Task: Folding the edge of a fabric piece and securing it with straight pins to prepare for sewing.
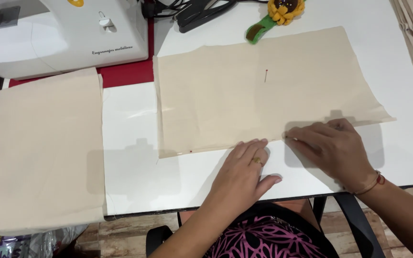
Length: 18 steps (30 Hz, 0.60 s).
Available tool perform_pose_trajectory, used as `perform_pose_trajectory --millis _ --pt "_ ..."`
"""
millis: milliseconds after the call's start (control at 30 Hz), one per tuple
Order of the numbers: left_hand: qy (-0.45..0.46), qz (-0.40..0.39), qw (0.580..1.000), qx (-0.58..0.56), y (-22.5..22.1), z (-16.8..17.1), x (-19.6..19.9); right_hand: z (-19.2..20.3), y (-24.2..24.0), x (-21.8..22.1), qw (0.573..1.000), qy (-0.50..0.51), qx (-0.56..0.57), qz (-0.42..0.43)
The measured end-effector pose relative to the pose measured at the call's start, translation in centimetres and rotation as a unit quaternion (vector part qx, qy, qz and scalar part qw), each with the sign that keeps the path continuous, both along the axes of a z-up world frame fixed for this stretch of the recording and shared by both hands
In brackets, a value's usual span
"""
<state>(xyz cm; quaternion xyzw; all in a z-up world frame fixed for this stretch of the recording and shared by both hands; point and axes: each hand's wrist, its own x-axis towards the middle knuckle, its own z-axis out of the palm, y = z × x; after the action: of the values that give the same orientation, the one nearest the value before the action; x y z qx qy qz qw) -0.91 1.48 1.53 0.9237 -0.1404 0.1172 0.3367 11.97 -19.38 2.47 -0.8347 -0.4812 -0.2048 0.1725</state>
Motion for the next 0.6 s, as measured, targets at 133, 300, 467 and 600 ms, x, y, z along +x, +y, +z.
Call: perform_pose_trajectory --millis 133,300,467,600 --pt "0.001 -0.002 1.000 -0.004 0.4 0.1 -0.2 -1.0 -0.9 0.3 0.999 0.027 -0.003 0.025" --pt "0.048 -0.011 0.999 -0.020 1.2 1.0 0.3 -1.1 -1.5 0.6 0.997 0.027 -0.064 0.036" --pt "0.097 0.008 0.995 -0.020 4.0 2.6 0.8 -0.9 -1.3 0.8 0.995 0.053 -0.064 0.056" --pt "0.118 0.151 0.979 0.071 8.2 3.1 -0.1 -1.9 -1.7 1.2 0.987 0.138 -0.074 0.039"
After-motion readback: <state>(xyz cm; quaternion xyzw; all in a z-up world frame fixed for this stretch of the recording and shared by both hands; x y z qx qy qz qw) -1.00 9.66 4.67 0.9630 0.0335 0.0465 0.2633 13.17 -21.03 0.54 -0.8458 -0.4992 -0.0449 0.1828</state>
